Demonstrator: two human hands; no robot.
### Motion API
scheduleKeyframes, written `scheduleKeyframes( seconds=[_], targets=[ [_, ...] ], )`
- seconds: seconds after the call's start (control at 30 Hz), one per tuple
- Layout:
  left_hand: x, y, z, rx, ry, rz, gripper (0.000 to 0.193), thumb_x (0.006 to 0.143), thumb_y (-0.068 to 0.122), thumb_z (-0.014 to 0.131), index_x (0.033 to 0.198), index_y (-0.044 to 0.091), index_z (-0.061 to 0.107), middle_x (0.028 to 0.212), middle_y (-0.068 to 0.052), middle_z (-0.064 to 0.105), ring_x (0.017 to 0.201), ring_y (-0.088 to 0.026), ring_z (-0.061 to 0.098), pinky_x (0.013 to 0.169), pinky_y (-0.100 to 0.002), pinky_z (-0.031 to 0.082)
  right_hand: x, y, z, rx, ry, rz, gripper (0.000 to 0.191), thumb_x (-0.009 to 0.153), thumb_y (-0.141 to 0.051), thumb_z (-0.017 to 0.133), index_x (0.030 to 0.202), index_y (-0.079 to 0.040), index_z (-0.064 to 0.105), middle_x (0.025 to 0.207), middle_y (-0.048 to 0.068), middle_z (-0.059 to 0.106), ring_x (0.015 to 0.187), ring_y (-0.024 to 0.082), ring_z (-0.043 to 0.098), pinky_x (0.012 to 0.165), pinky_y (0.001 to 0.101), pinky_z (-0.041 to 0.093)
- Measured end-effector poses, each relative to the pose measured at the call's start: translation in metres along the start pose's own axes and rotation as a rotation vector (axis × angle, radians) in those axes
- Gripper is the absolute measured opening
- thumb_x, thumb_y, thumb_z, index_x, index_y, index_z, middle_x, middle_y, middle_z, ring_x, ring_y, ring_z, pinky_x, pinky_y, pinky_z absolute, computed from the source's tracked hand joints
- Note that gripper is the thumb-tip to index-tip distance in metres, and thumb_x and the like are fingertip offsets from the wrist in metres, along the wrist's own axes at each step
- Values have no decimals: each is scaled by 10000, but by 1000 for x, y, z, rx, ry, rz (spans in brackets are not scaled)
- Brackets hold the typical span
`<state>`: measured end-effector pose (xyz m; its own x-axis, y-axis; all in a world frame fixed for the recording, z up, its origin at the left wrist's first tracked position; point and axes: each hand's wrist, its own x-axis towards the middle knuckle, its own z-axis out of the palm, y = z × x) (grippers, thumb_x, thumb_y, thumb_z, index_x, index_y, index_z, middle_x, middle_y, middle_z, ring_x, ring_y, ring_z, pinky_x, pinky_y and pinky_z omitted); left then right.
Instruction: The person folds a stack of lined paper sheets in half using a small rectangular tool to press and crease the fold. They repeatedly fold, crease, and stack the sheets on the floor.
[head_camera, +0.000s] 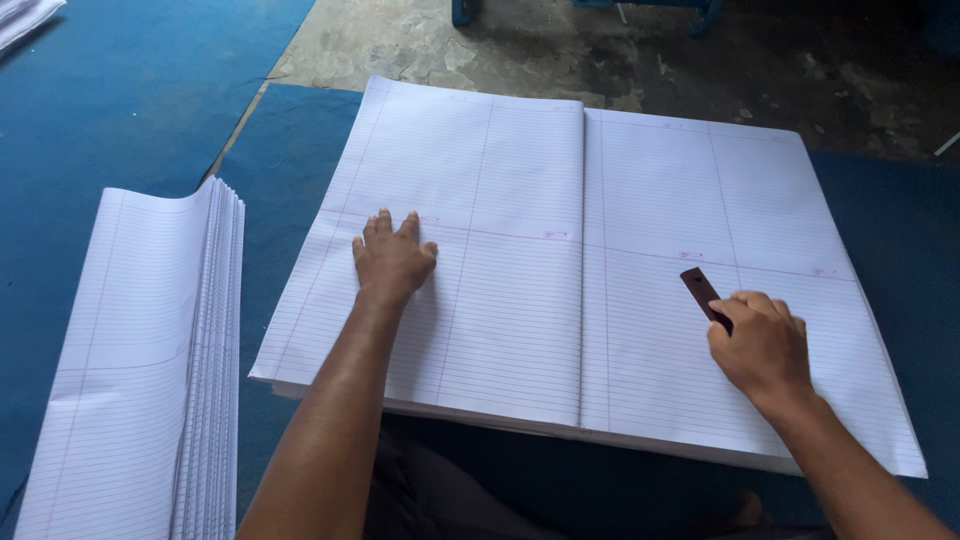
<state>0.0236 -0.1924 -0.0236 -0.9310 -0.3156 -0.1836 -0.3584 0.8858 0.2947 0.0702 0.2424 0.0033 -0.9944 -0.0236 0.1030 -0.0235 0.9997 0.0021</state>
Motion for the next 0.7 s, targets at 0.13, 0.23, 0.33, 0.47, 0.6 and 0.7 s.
scheduleKeyframes(
  seconds=[0.13, 0.23, 0.33, 0.47, 0.6, 0.7],
  targets=[
    [-2, 0, -1, 4, -11, -5, 648, 995, 485, 486, 1578, 265, 306, 1667, -151, 179, 1548, -299, 116, 1240, -540, 137, 12, -15, 12, 80, 109, -73, 329, 900, -222, 661, 1183, -79, 750, 1157, 125, 726, 1128, 279, 664, 994, 441, 534],
    [-3, -1, -2, -1, -16, 1, 652, 996, 499, 474, 1580, 274, 292, 1670, -145, 164, 1549, -297, 104, 1240, -537, 129, 34, -41, 25, 403, 54, -30, 336, 902, -212, 652, 1192, -65, 739, 1154, 156, 729, 966, 290, 730, 907, 435, 574],
    [-4, -2, 0, -16, -13, 11, 660, 988, 517, 469, 1579, 283, 290, 1673, -137, 156, 1553, -291, 96, 1242, -532, 118, 48, -72, 32, 534, -23, 14, 368, 883, -260, 702, 1200, -76, 739, 1068, 151, 767, 935, 273, 732, 877, 413, 577],
    [2, -6, 2, -13, -17, 23, 675, 976, 540, 453, 1580, 291, 285, 1672, -132, 146, 1547, -285, 99, 1237, -531, 121, 58, -121, 23, 707, -152, 176, 430, 900, -299, 686, 1243, -40, 697, 1051, 146, 756, 835, 229, 753, 799, 366, 605],
    [16, -16, 6, -92, -18, 38, 658, 974, 550, 477, 1549, 250, 366, 1656, -145, 214, 1542, -295, 142, 1230, -538, 136, 71, -157, 4, 729, -306, 287, 479, 923, -308, 671, 1301, -17, 626, 999, 169, 758, 806, 223, 744, 742, 355, 602],
    [26, -35, 5, -218, 83, 131, 665, 934, 476, 606, 1502, 166, 455, 1574, -154, 403, 1497, -305, 306, 1215, -520, 244, 77, -170, -4, 804, -366, 330, 413, 948, -294, 655, 1230, 5, 618, 943, 182, 730, 789, 222, 717, 715, 353, 593]
  ],
)
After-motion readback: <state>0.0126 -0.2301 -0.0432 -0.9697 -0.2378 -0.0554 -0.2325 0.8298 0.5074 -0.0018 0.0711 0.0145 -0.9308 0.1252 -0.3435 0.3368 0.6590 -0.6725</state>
